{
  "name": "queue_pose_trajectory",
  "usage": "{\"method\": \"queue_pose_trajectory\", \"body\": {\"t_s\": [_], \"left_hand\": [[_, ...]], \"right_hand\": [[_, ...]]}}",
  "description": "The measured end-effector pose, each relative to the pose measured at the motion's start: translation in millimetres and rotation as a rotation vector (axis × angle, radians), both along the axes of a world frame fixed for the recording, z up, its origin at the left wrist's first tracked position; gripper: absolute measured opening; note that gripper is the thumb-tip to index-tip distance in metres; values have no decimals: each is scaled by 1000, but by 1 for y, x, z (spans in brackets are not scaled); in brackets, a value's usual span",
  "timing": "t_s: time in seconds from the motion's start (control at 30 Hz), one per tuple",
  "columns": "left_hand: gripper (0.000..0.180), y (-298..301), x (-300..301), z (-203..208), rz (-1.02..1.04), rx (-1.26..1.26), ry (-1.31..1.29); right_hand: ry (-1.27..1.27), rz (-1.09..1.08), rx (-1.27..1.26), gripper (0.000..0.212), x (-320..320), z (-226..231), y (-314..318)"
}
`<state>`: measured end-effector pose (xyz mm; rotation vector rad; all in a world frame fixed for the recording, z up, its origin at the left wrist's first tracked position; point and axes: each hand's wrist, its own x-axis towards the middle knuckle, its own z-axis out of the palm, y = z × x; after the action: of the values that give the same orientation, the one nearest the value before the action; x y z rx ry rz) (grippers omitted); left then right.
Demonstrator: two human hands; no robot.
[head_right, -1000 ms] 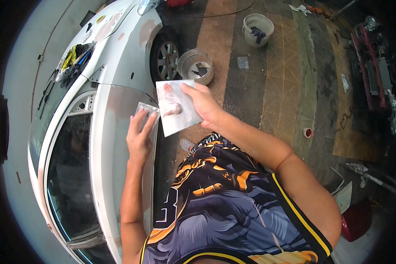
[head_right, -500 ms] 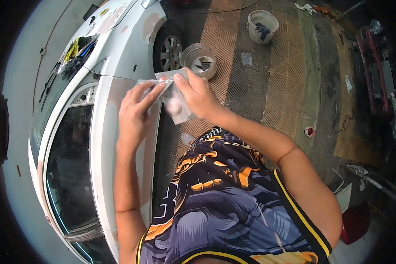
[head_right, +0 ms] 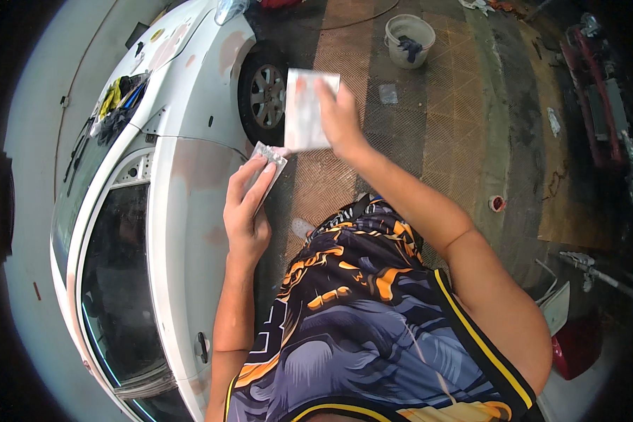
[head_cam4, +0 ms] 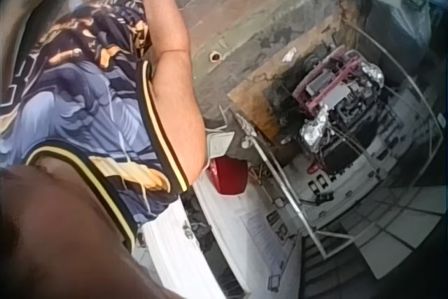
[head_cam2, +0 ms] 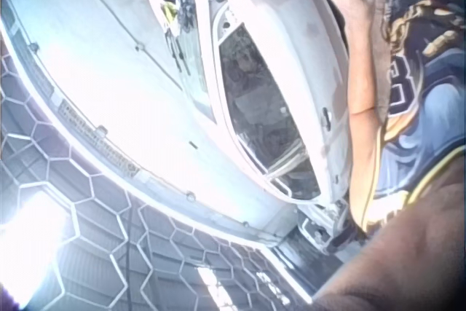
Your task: The person sands the hood of a white car using two sanding blocks, moving them in overlapping strokes across the surface. The person occasionally pauses to reposition the blocks and continues sanding different areas of the hood.
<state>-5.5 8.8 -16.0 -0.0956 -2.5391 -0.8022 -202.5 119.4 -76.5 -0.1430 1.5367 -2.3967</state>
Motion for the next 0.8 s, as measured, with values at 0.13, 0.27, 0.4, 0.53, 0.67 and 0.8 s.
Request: {"method": "queue_pose_trajectory", "body": {"t_s": [0.13, 0.27, 0.4, 0.53, 0.67, 0.8], "left_hand": [[74, 13, -5, 1, -103, 28, -17], [72, -12, 11, -31, 16, -32, -38], [74, -40, 21, -47, 35, -80, -75], [50, -34, 24, -44, 222, 583, -61], [39, -22, 17, -26, 285, 1325, 158], [35, -10, 22, -18, 333, 1199, 196]], "right_hand": [[-561, 338, -267, 30, 28, -17, 6], [-569, 429, -240, 32, 41, -4, 15], [-693, 475, -357, 37, 40, -12, 15], [-725, 580, -437, 42, 18, 4, 21], [-701, 466, -364, 42, 14, 0, 28], [-605, 244, -219, 39, 28, 2, 29]]}}
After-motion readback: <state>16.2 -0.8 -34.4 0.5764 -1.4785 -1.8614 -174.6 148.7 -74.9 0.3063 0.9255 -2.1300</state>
